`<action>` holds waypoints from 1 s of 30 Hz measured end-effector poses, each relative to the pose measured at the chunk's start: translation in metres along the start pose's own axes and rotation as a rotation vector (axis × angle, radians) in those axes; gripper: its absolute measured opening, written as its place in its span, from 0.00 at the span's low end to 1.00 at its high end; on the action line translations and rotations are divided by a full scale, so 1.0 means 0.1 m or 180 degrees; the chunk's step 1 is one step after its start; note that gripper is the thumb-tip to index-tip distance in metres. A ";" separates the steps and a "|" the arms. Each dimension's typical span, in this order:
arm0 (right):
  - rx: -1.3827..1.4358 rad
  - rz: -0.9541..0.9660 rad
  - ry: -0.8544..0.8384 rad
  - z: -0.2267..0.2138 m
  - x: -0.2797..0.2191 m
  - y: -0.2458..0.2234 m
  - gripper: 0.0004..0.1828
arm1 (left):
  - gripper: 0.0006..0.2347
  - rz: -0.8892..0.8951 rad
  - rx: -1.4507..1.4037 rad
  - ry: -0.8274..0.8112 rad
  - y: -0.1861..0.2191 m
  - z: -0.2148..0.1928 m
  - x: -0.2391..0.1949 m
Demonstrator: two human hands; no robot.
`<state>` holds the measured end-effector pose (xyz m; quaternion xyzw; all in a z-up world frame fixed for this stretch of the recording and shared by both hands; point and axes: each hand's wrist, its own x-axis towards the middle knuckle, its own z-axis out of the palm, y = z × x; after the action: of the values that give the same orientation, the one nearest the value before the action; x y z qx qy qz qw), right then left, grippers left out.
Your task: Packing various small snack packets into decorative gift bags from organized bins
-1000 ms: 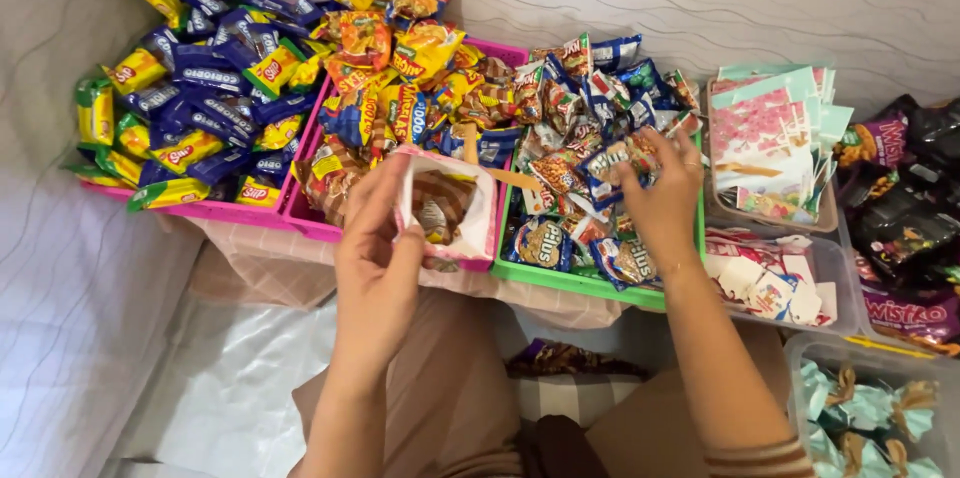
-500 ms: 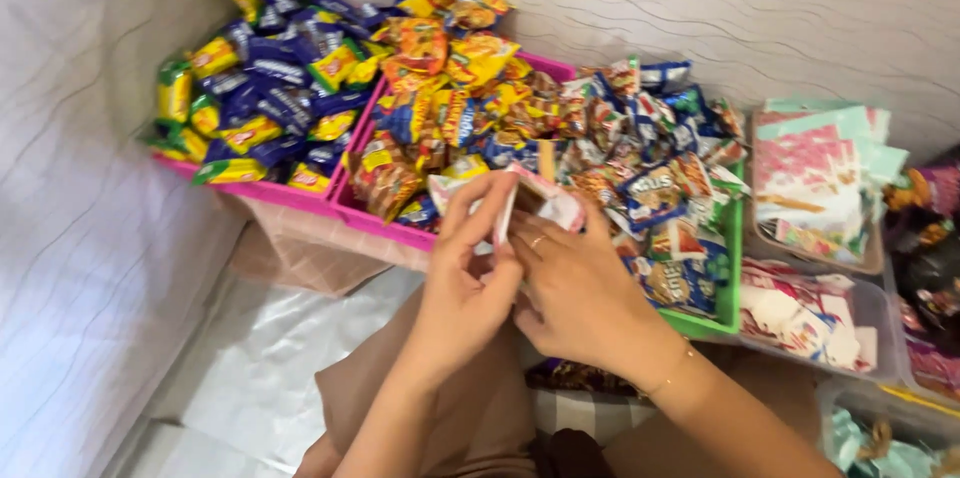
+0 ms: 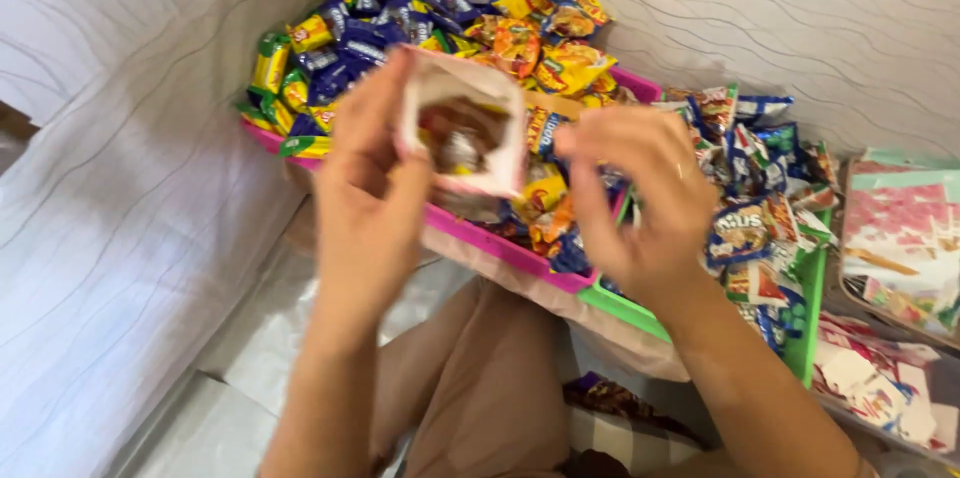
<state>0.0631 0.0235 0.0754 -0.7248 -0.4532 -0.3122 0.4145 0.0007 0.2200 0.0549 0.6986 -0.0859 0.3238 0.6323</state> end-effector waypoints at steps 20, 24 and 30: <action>-0.2153 0.1109 -0.2765 3.25 -0.47 2.02 0.13 | 0.27 -0.1044 0.0436 0.0964 -0.19 -1.29 0.00; -0.1268 0.0775 -0.1387 2.85 -0.36 1.84 0.09 | 0.27 -0.1037 0.0198 0.0888 -0.29 -1.15 0.01; 0.0467 0.1860 -0.0390 1.92 -0.14 1.42 0.11 | 0.26 -0.1004 0.0069 0.0673 -0.23 -0.85 0.00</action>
<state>0.2027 0.1522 -0.0700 -0.8101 -0.2710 -0.1020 0.5098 -0.0163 0.3038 0.0352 0.6722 0.0951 0.2932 0.6731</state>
